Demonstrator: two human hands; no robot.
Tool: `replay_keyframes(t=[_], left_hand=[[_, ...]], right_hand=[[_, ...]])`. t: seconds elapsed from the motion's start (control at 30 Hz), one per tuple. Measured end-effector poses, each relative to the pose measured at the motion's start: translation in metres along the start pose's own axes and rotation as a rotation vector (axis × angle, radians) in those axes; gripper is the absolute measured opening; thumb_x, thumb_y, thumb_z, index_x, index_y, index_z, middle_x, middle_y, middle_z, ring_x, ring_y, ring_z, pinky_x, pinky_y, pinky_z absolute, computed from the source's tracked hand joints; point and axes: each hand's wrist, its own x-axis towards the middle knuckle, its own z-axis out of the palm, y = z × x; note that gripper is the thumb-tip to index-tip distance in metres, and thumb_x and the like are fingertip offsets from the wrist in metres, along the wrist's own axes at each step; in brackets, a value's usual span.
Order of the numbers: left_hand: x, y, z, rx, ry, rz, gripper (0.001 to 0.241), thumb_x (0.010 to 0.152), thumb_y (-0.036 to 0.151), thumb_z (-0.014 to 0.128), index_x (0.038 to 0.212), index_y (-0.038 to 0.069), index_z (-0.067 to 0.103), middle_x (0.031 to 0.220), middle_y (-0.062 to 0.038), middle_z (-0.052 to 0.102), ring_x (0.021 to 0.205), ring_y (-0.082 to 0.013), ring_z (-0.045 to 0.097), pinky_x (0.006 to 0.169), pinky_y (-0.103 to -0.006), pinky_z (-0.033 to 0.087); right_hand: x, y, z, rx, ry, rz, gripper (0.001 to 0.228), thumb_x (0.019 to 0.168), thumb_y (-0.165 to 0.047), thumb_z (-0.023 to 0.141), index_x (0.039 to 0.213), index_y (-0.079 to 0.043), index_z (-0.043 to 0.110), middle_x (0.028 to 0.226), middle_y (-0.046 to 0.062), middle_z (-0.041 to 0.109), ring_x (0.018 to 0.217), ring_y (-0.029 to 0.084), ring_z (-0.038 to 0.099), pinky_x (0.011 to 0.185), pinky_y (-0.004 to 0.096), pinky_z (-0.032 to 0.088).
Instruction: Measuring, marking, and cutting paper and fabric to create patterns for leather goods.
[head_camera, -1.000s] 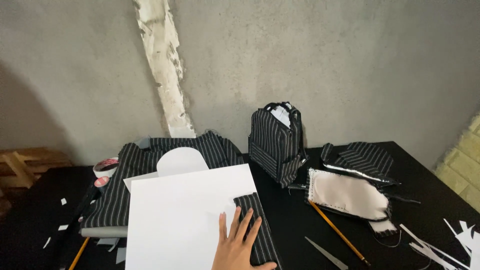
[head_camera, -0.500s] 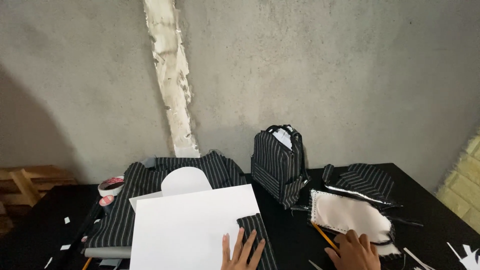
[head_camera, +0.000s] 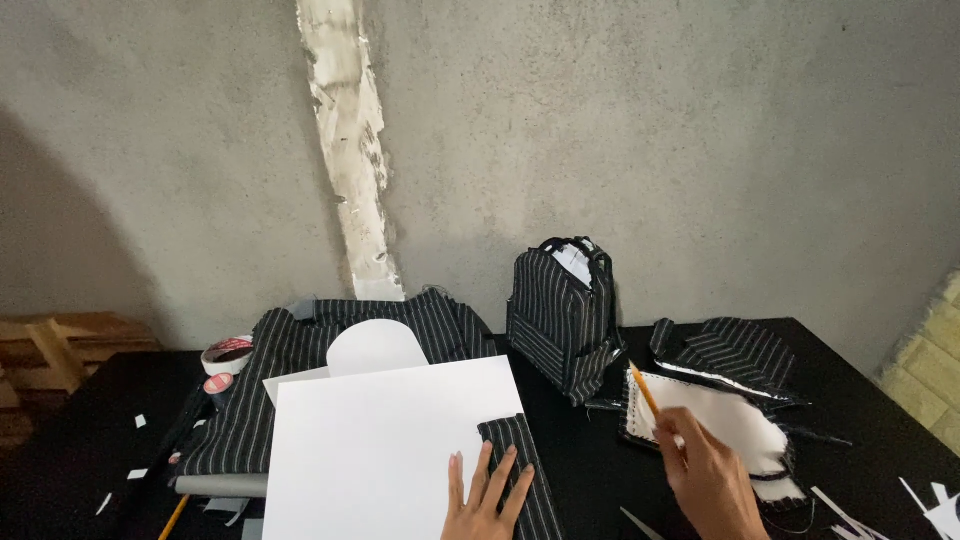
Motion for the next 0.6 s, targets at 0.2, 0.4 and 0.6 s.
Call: replay_keyframes(t=[0.2, 0.4, 0.6], left_hand=[[-0.004, -0.004, 0.006, 0.022, -0.044, 0.015, 0.091, 0.077, 0.086, 0.044, 0.14, 0.02, 0.042, 0.145, -0.009, 0.038, 0.138, -0.0355, 0.026, 0.107, -0.0641, 0.013], [-0.008, -0.003, 0.007, 0.064, -0.093, 0.03, 0.071, 0.083, 0.062, 0.054, 0.139, 0.02, 0.041, 0.148, -0.009, 0.033, 0.14, -0.0364, 0.02, 0.108, -0.0649, 0.012], [-0.005, -0.003, 0.0, 0.028, -0.098, 0.029, 0.063, 0.091, 0.059, 0.048, 0.138, 0.018, 0.043, 0.146, -0.012, 0.037, 0.137, -0.0388, 0.024, 0.105, -0.0671, 0.014]], right_hand=[[0.022, -0.096, -0.055, 0.949, 0.137, 0.403, 0.026, 0.095, -0.017, 0.043, 0.11, -0.011, 0.063, 0.113, 0.005, 0.069, 0.075, 0.025, 0.069, 0.065, 0.031, 0.047], [0.022, -0.13, -0.006, 1.381, -0.016, 0.51, 0.026, 0.091, -0.009, 0.05, 0.112, 0.003, 0.06, 0.1, 0.024, 0.069, 0.065, 0.033, 0.065, 0.068, 0.038, 0.052], [0.02, -0.145, 0.042, 1.215, -0.031, 0.444, 0.03, 0.091, -0.016, 0.052, 0.112, -0.001, 0.067, 0.091, 0.018, 0.075, 0.064, 0.024, 0.07, 0.059, 0.027, 0.05]])
